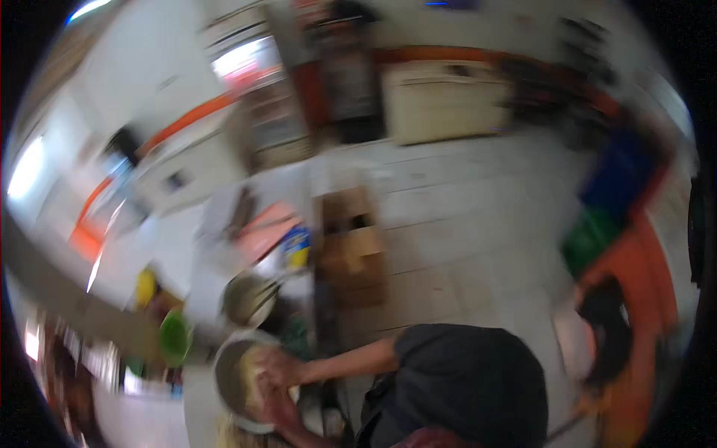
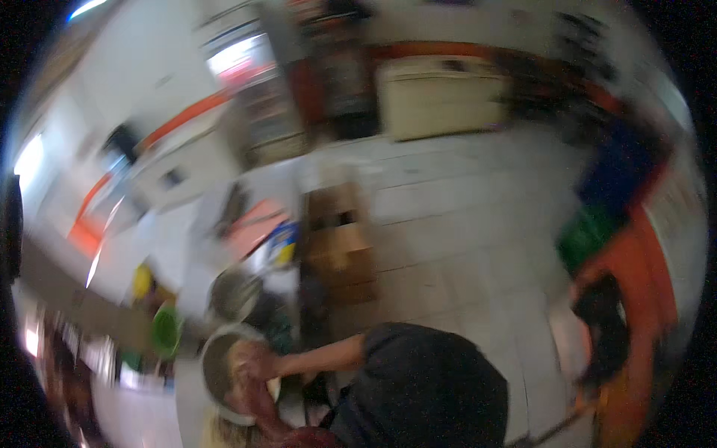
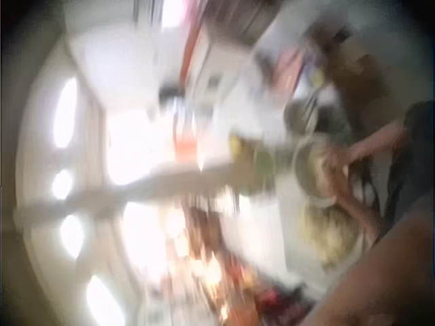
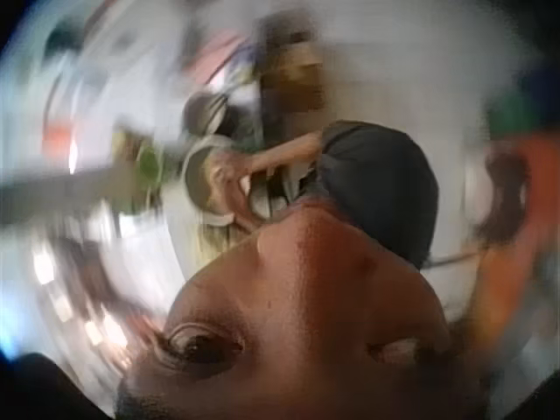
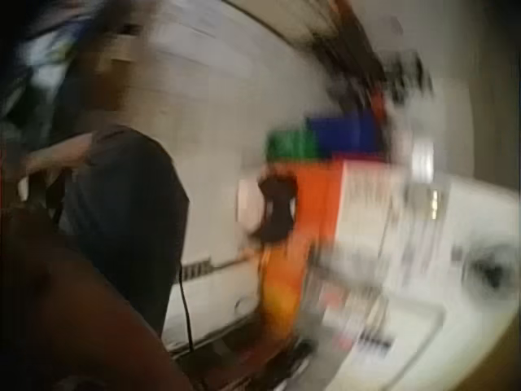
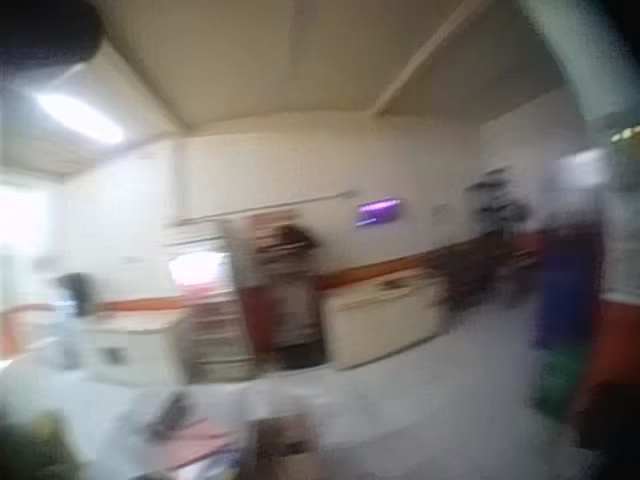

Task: Apply breadcrumbs to pieces of raw food, likely chicken, and stack them on a tray.

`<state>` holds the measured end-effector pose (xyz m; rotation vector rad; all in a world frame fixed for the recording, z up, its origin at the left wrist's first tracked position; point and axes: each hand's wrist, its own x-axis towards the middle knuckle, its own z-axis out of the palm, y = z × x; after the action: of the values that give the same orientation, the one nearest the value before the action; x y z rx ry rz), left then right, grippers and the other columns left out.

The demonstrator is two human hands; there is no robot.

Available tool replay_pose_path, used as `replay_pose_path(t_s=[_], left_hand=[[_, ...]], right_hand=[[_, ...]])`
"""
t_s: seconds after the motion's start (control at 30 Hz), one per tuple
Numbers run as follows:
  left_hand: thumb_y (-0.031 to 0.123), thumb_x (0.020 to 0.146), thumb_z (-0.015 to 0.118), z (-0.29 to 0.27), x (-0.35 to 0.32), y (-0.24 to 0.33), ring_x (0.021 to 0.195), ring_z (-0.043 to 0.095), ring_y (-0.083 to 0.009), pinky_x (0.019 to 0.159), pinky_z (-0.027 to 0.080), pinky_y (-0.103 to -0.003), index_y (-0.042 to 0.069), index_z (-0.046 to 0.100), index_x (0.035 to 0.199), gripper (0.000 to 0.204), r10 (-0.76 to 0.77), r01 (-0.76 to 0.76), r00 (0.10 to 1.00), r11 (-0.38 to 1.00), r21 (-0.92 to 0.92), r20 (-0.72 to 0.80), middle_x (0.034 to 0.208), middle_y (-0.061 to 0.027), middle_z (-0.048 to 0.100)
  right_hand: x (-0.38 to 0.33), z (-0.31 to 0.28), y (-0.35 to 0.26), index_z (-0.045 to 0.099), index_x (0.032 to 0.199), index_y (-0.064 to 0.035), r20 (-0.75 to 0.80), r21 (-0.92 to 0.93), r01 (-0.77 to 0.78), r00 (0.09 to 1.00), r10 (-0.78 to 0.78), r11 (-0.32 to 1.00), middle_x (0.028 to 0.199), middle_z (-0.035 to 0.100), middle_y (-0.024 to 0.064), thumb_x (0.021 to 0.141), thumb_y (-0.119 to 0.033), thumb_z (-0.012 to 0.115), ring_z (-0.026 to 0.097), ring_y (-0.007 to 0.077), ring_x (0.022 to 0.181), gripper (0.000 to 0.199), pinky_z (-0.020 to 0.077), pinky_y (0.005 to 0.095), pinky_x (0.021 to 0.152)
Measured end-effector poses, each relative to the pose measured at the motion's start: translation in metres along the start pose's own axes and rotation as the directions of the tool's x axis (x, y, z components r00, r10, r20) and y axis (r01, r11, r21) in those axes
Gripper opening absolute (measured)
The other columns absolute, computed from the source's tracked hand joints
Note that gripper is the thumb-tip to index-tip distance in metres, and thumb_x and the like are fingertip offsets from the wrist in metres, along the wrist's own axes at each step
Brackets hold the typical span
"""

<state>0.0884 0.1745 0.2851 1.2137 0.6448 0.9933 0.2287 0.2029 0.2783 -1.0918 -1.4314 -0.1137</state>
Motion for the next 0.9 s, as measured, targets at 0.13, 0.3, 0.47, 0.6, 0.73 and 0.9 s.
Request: replay_pose_path(t_s=[0.13,0.3,0.47,0.6,0.73,0.9], left_hand=[[0.031,0.1,0.039,0.005,-0.041,0.008,0.126,0.044,-0.0261,0.106,0.031,-0.036,0.001,0.046,0.133,0.045,-0.237,0.231,0.969,0.797,-0.557,0.063,0.136,-0.0124,0.049],[0.026,0.101,0.036,0.016,-0.039,-0.105,0.119,0.047,-0.0249,0.104,0.028,-0.038,0.002,0.053,0.124,0.037,-0.333,0.381,0.919,0.889,-0.253,0.212,0.129,-0.0098,0.052],[0.025,0.095,0.043,0.055,-0.031,-0.173,0.107,0.051,-0.0244,0.093,0.034,-0.037,0.002,0.055,0.115,0.032,-0.344,0.344,0.921,0.938,0.034,0.183,0.116,-0.0121,0.055],[0.024,0.091,0.049,0.146,-0.007,-0.224,0.098,0.055,-0.024,0.085,0.038,-0.037,0.002,0.057,0.107,0.028,-0.356,0.294,0.913,0.913,0.283,0.198,0.106,-0.0139,0.057],[0.023,0.087,0.055,0.234,0.022,-0.265,0.089,0.058,-0.0236,0.076,0.043,-0.037,0.002,0.059,0.1,0.025,-0.422,0.219,0.862,0.81,0.545,0.281,0.095,-0.0158,0.06],[0.022,0.083,0.061,0.244,0.052,-0.337,0.08,0.061,-0.0232,0.067,0.048,-0.037,0.002,0.061,0.093,0.022,-0.493,0.089,0.827,0.587,0.805,0.269,0.085,-0.0176,0.062]], right_hand=[[0.024,-0.144,0.014,0.062,0.091,-0.0063,0.34,-0.053,-0.387,0.86,0.381,0.92,0.092,0.063,0.0172,0.088,-0.026,0.056,0.059,0.039,0.092,0.021,0.0457,0.0475,0.079],[-0.137,-0.324,0.07,0.062,0.093,-0.0009,0.432,-0.614,-0.521,0.406,0.805,0.593,0.088,0.063,0.0242,0.086,-0.022,0.051,0.061,0.0423,0.082,0.025,0.0482,0.0502,0.069],[-0.277,-0.476,0.059,0.069,0.089,-0.0045,0.064,-0.831,-0.551,-0.226,0.972,-0.073,0.095,0.067,0.0211,0.07,-0.017,0.062,0.066,0.0371,0.087,0.024,0.0517,0.0481,0.07],[-0.4,-0.563,0.036,0.07,0.083,0.0038,-0.177,-0.664,-0.661,-0.315,0.933,-0.349,0.082,0.067,0.0223,0.068,-0.01,0.069,0.067,0.0349,0.082,0.021,0.0511,0.046,0.069],[-0.485,-0.634,0.064,0.07,0.082,0.0032,-0.089,-0.583,-0.643,-0.557,0.826,-0.497,0.079,0.067,0.0201,0.07,-0.01,0.069,0.067,0.0344,0.081,0.018,0.0508,0.0454,0.068],[-0.431,-0.64,0.157,0.068,0.077,0.0053,-0.232,-0.412,-0.816,-0.336,0.913,-0.405,0.085,0.067,0.0241,0.075,-0.014,0.059,0.065,0.0371,0.079,0.021,0.0508,0.0471,0.068]])
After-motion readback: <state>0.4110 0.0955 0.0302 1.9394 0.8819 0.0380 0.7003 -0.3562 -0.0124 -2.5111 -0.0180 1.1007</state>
